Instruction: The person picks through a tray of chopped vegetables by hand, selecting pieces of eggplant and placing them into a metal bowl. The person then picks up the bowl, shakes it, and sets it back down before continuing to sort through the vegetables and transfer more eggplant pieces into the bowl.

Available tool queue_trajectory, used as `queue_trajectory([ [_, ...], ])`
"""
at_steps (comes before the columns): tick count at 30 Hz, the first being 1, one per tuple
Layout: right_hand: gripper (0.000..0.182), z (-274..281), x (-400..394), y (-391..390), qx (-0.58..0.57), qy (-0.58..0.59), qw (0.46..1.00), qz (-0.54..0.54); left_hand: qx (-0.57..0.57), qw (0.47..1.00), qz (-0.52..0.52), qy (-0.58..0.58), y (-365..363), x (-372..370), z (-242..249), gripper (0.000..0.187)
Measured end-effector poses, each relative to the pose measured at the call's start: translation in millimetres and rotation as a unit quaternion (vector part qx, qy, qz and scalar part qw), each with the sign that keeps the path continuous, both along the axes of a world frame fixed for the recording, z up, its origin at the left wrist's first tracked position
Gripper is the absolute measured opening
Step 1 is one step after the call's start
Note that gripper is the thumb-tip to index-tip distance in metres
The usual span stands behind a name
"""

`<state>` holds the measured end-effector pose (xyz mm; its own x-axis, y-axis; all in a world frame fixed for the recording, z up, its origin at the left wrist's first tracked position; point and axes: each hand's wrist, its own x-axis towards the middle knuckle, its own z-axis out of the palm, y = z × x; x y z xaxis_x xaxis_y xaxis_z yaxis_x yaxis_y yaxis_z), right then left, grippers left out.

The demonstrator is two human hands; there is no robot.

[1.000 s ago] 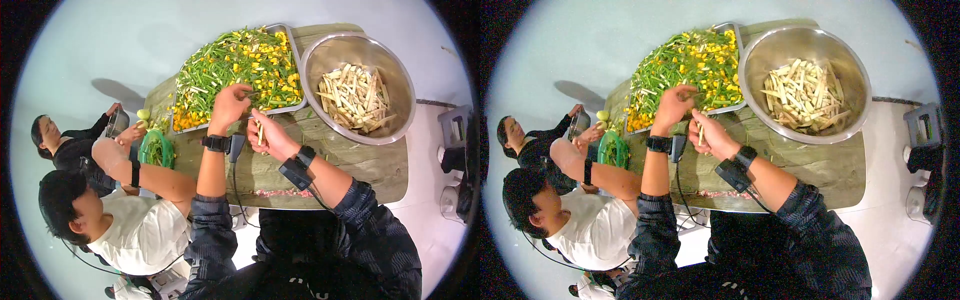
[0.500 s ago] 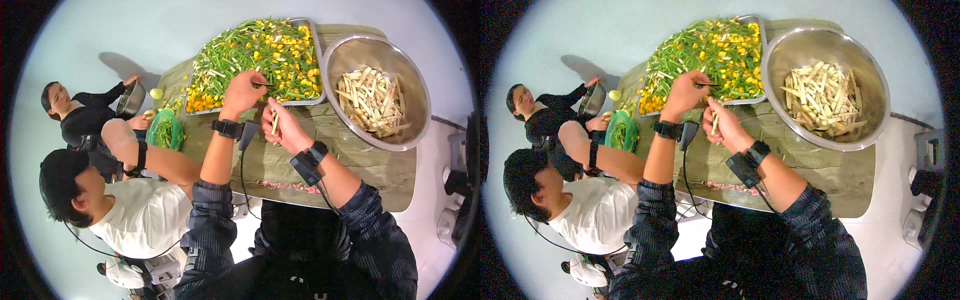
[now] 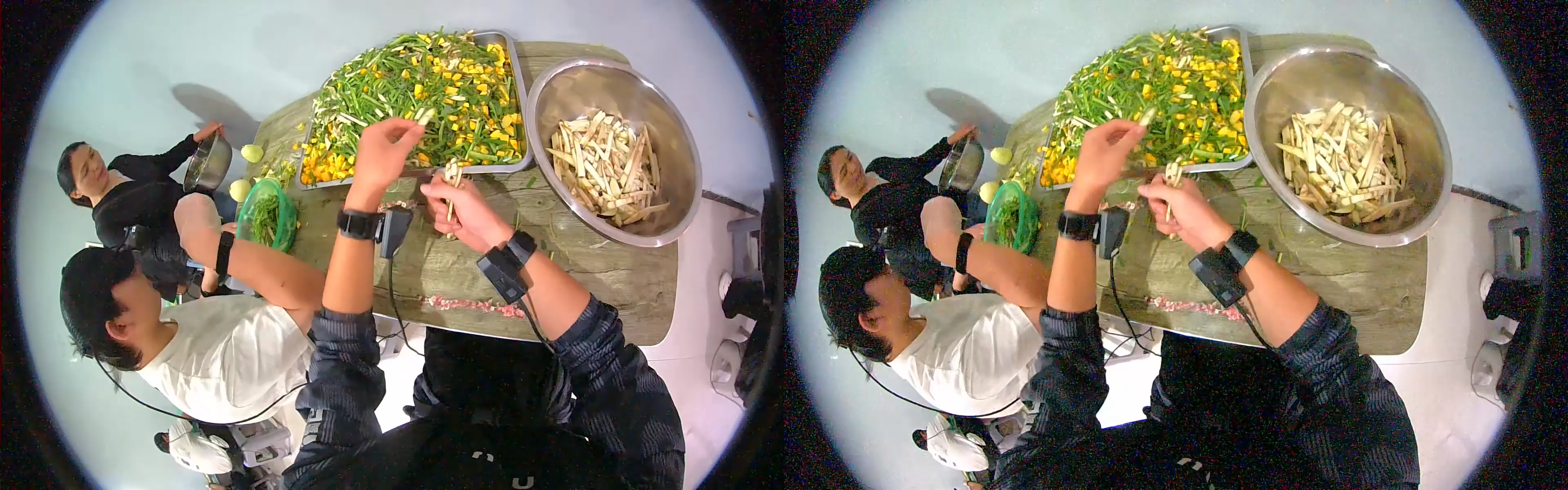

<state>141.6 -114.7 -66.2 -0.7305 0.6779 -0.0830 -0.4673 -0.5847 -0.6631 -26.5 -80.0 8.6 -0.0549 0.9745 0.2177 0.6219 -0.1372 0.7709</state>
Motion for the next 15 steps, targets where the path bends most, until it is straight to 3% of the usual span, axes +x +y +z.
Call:
queue_trajectory([
  [3, 0.036, -1.7, 1.7, 0.1, -0.035, 0.02, 0.999, 0.011, 0.039, 0.997, 0.052, -0.049, -35.2, 11.2, 4.0, 0.025],
  [4, 0.037, -1.0, 2.8, 0.2, -0.069, 0.058, 0.996, 0.023, 0.034, 0.996, 0.074, -0.021, -47.2, 15.3, 1.0, 0.025],
  [7, 0.046, 3.9, 1.3, -2.2, -0.067, 0.027, 0.997, -0.014, 0.035, 0.992, 0.113, 0.038, -80.7, 32.1, -8.2, 0.022],
  [11, 0.048, 5.1, -0.2, -5.5, -0.052, -0.004, 0.998, -0.02, 0.0, 0.995, 0.079, -0.068, -90.3, 33.5, -27.0, 0.02],
  [13, 0.049, 10.2, -0.9, -6.7, -0.07, -0.027, 0.997, -0.026, -0.032, 0.967, 0.046, -0.248, -83.8, 33.6, -26.1, 0.02],
  [15, 0.049, 6.0, -0.3, -5.3, -0.06, -0.003, 0.998, -0.027, -0.056, 0.963, 0.066, -0.256, -70.4, 29.4, -20.8, 0.02],
])
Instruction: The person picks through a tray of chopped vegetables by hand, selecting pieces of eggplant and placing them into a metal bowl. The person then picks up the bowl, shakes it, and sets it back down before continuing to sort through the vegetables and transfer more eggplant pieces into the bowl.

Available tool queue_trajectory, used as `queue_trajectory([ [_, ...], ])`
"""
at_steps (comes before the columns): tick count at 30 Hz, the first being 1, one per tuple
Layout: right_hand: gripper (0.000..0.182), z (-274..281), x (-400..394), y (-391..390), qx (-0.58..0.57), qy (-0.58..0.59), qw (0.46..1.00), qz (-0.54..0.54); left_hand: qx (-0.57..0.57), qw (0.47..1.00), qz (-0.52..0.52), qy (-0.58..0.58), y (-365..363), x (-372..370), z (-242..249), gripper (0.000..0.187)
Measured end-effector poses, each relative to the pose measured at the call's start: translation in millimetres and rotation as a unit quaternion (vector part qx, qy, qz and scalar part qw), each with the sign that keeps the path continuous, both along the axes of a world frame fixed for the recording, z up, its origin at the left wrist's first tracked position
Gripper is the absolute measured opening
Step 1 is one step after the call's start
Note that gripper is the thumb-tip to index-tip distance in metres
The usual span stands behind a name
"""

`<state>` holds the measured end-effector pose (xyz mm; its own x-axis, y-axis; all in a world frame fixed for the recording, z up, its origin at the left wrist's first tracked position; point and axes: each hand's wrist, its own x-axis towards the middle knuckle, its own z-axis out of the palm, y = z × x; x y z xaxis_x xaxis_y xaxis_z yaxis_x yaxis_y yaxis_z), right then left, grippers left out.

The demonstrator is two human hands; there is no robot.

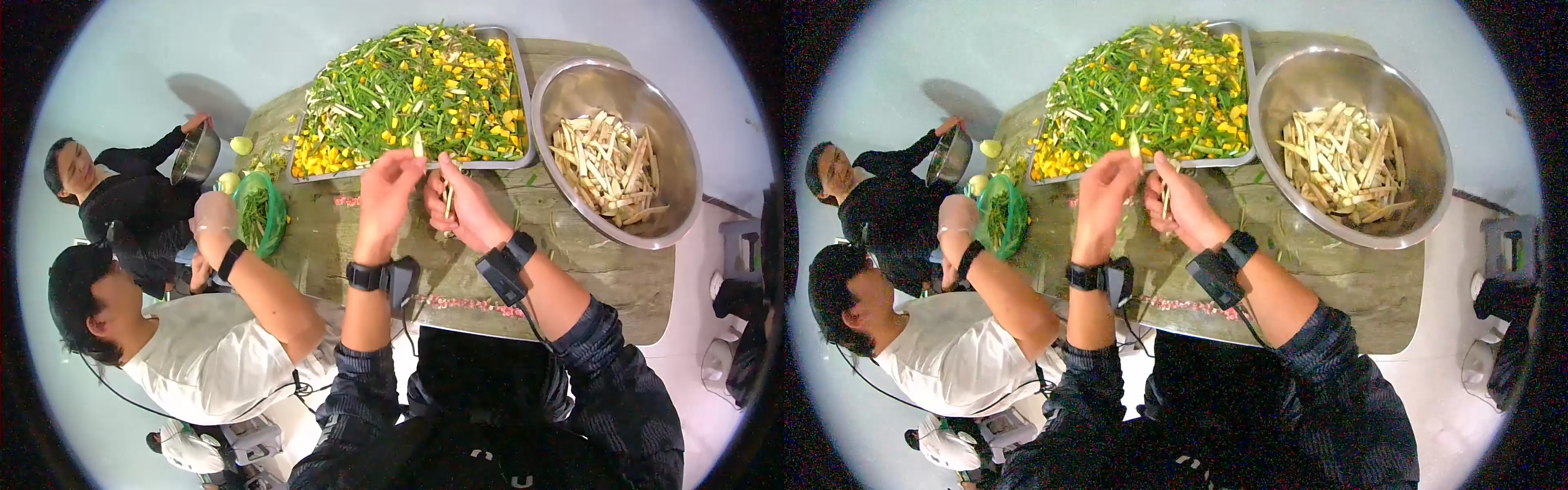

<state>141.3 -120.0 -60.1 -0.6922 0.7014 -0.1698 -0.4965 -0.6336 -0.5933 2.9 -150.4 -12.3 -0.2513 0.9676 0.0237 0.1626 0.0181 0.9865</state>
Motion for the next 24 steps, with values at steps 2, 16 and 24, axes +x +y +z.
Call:
queue_trajectory([
  [2, 0.05, -3.0, 1.0, 2.6, 0.0, 0.04, 0.998, 0.039, -0.007, 0.999, 0.053, -0.004, 18.4, -3.3, 4.1, 0.021],
  [16, 0.048, -1.4, 2.6, 4.2, -0.01, 0.03, 0.998, 0.052, 0.028, 0.956, 0.054, 0.287, 64.7, -22.3, 7.0, 0.024],
  [24, 0.048, 2.0, 3.0, 3.9, -0.011, 0.019, 0.999, 0.049, 0.03, 0.987, 0.021, 0.157, 58.9, -19.9, 10.6, 0.022],
])
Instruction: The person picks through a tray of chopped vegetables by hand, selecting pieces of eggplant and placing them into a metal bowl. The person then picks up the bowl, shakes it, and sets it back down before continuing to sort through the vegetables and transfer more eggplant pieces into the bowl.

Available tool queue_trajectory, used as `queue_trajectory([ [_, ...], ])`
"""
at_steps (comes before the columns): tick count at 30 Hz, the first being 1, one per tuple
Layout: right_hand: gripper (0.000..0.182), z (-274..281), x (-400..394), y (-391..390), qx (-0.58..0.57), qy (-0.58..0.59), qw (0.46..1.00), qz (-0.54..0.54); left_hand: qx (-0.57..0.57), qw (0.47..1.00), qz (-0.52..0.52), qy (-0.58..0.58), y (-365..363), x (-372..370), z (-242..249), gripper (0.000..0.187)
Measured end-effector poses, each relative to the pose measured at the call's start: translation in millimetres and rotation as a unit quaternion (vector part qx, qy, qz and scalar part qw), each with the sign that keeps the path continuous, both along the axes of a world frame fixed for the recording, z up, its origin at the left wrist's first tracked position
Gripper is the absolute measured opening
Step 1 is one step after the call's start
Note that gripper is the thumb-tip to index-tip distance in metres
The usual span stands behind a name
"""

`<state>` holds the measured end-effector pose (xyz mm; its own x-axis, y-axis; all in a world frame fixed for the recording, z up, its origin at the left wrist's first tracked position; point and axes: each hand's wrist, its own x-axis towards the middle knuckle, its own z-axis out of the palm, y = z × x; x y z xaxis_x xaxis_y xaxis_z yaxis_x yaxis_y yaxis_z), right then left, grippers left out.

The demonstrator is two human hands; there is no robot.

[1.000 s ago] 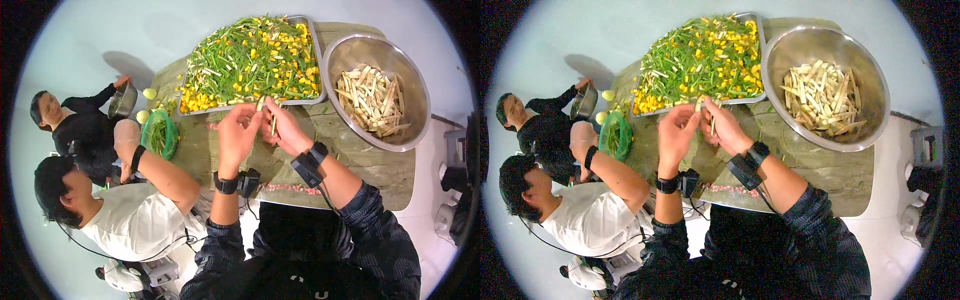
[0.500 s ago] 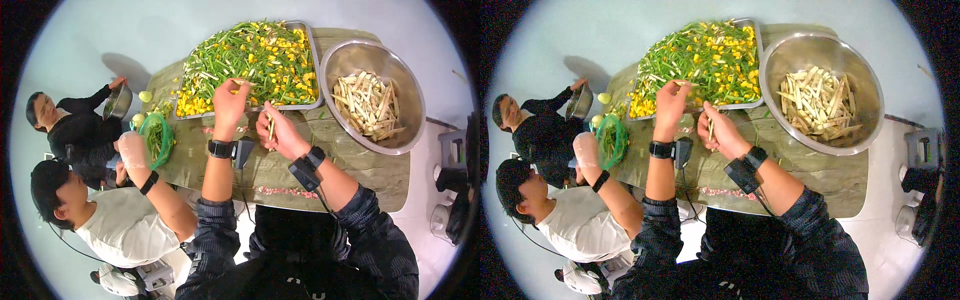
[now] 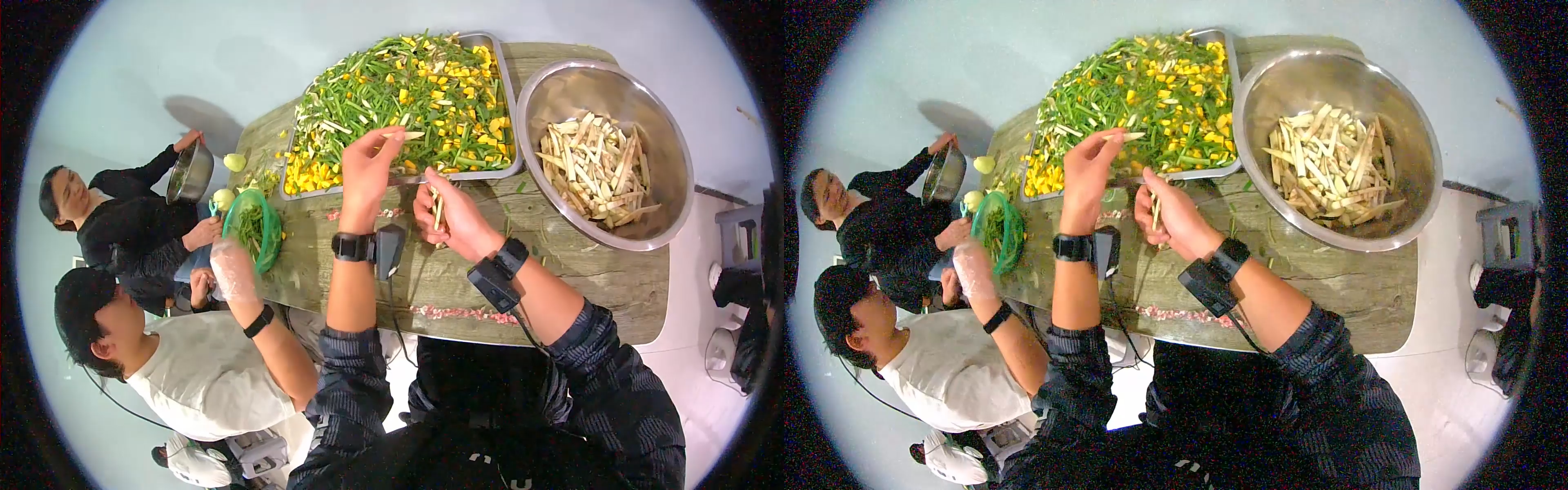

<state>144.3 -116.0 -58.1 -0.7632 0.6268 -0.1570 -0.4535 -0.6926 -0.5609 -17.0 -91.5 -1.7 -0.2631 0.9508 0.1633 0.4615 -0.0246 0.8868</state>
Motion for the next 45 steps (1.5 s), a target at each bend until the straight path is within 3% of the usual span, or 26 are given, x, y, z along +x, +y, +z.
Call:
queue_trajectory([
  [2, 0.051, -0.1, -1.0, 0.0, -0.007, 0.0, 1.0, -0.006, 0.056, 0.997, 0.001, -0.057, -17.6, 13.8, 5.2, 0.023],
  [4, 0.051, -4.7, -0.7, 0.4, -0.009, 0.026, 1.0, -0.006, 0.096, 0.995, 0.012, -0.013, -37.7, 26.7, 1.7, 0.018],
  [6, 0.052, -5.5, -1.0, -0.3, -0.011, 0.05, 0.999, -0.007, 0.071, 0.99, 0.079, 0.092, -62.0, 43.1, 0.8, 0.014],
  [10, 0.045, -1.2, -5.8, -10.0, -0.015, -0.071, 0.994, -0.08, 0.037, 0.98, 0.112, 0.159, -90.5, 69.0, -6.9, 0.016],
  [12, 0.041, -9.8, -10.2, -9.2, 0.057, -0.109, 0.988, -0.091, 0.149, 0.945, 0.093, 0.277, -97.2, 73.3, -16.0, 0.016],
  [17, 0.037, -9.7, -7.9, -8.7, 0.05, -0.081, 0.992, -0.083, 0.171, 0.962, 0.066, 0.204, -111.0, 65.3, -13.6, 0.01],
  [20, 0.033, -9.9, -0.8, -6.8, 0.025, -0.082, 0.996, -0.027, 0.107, 0.984, 0.053, 0.134, -116.8, 47.1, -8.2, 0.01],
  [22, 0.032, -10.7, -2.0, -3.7, 0.028, 0.029, 0.999, 0.0, 0.071, 0.985, 0.069, 0.144, -113.1, 33.8, -11.0, 0.009],
  [27, 0.029, -7.2, 2.7, 0.6, -0.005, 0.037, 0.999, 0.002, 0.092, 0.975, 0.071, 0.189, -123.6, 46.1, -18.7, 0.017],
  [31, 0.03, -4.2, 7.3, 0.5, 0.006, 0.064, 0.997, 0.05, 0.107, 0.969, -0.012, 0.223, -138.1, 60.4, -24.1, 0.064],
  [35, 0.029, -10.4, 5.7, 0.6, -0.023, 0.12, 0.988, 0.094, 0.121, 0.962, -0.009, 0.244, -144.3, 55.3, -27.6, 0.069],
  [40, 0.024, 1.3, 2.9, -8.6, -0.041, 0.041, 0.997, 0.054, 0.106, 0.941, 0.007, 0.322, -143.6, 52.0, -23.8, 0.074],
  [45, 0.024, -3.6, 6.1, -2.2, -0.043, 0.056, 0.997, 0.041, 0.114, 0.931, -0.023, 0.347, -141.8, 53.4, -15.0, 0.071],
])
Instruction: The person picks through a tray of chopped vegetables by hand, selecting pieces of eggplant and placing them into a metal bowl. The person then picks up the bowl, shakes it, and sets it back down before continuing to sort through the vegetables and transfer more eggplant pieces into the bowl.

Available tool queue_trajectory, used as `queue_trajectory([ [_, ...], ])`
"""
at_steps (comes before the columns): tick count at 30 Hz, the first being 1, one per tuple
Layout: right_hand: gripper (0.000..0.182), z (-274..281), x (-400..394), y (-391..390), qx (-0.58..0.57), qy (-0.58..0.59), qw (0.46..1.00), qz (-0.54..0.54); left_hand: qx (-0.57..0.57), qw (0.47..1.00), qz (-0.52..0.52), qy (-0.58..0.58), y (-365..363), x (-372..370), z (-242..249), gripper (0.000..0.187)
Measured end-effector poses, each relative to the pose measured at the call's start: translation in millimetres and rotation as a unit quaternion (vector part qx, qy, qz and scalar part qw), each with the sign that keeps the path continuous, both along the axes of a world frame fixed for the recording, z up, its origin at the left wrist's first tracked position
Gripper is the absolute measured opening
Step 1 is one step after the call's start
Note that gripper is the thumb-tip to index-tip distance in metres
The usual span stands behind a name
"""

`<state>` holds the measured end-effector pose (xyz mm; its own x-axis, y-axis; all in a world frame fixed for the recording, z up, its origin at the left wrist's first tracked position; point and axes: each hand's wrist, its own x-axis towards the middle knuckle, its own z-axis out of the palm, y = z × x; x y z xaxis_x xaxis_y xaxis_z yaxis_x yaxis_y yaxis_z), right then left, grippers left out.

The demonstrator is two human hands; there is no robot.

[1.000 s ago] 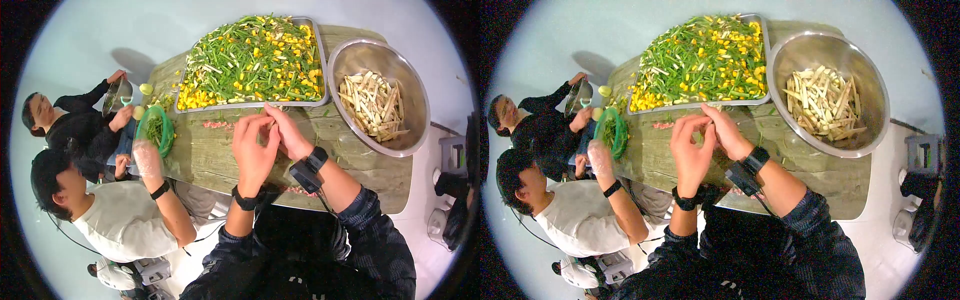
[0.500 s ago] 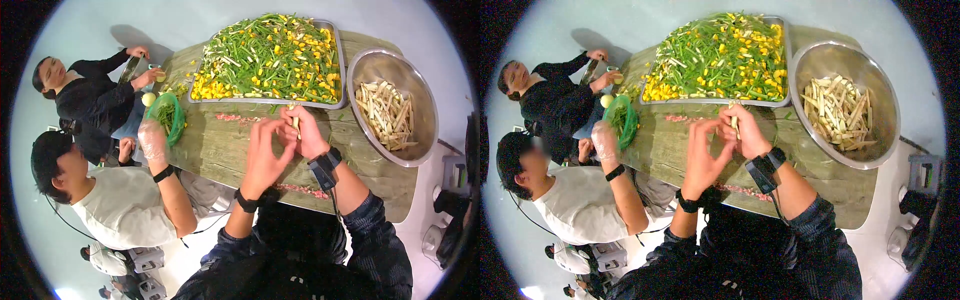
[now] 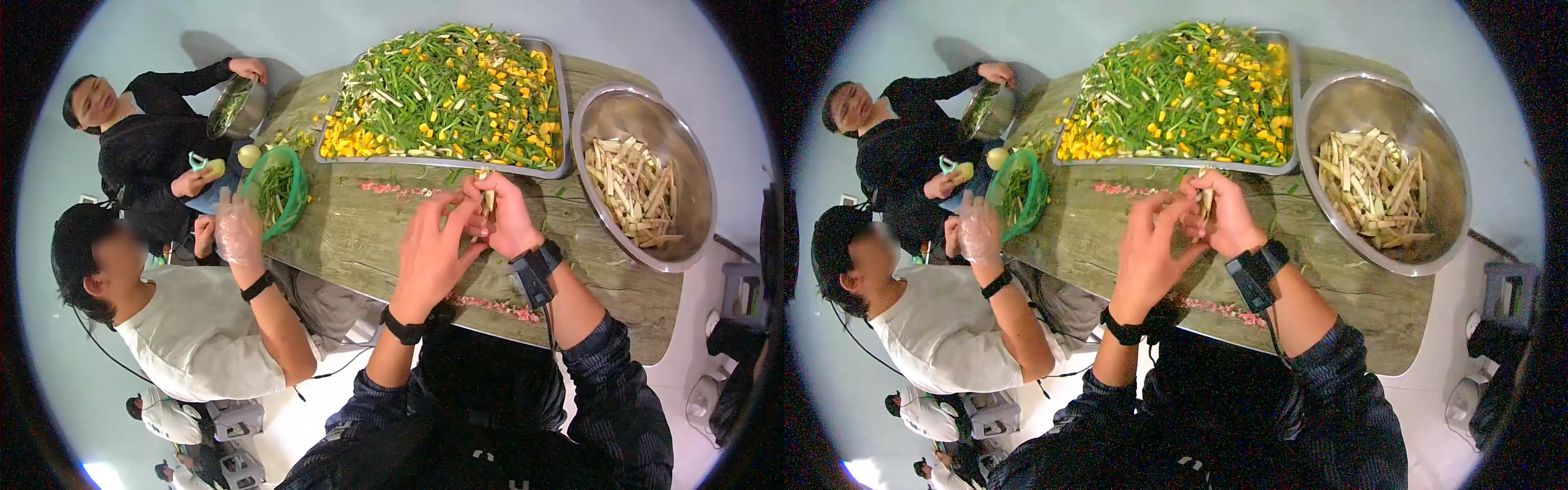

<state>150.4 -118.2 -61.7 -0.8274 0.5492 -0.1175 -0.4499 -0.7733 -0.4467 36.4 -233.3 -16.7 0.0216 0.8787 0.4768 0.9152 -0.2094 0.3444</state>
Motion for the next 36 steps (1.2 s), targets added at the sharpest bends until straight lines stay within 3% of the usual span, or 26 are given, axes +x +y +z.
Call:
queue_trajectory([
  [5, 0.024, -5.6, 0.5, 3.7, 0.016, 0.035, 0.999, -0.012, 0.002, 0.999, 0.008, 0.031, -7.7, 1.7, -4.7, 0.06],
  [7, 0.025, -6.3, 0.0, 4.1, 0.005, 0.043, 0.999, -0.008, -0.038, 0.997, 0.041, 0.049, -11.6, 4.0, -6.8, 0.038],
  [13, 0.024, -7.6, -1.4, 4.1, -0.004, 0.078, 0.996, -0.039, 0.011, 0.992, 0.123, -0.02, -12.2, 20.2, -15.5, 0.017],
  [23, 0.025, 0.8, 1.2, 1.9, -0.024, 0.053, 0.994, -0.097, -0.017, 0.986, 0.156, -0.054, 0.2, 30.0, -11.4, 0.016],
  [26, 0.024, -3.6, 2.7, 4.2, -0.01, 0.07, 0.995, -0.065, -0.04, 0.991, 0.096, -0.087, -1.0, 13.4, -9.2, 0.02],
  [28, 0.023, -3.8, 0.7, 3.7, 0.0, -0.02, 0.998, -0.054, -0.097, 0.984, 0.143, -0.043, 4.5, -10.9, 0.5, 0.024],
  [33, 0.022, -6.8, -2.4, 2.3, 0.058, -0.013, 0.998, -0.011, -0.053, 0.984, 0.171, 0.013, 62.4, -86.1, 9.0, 0.018],
  [36, 0.022, -5.8, -2.1, 1.2, 0.063, -0.023, 0.998, -0.018, -0.004, 0.991, 0.122, 0.058, 94.5, -106.9, 19.4, 0.017],
])
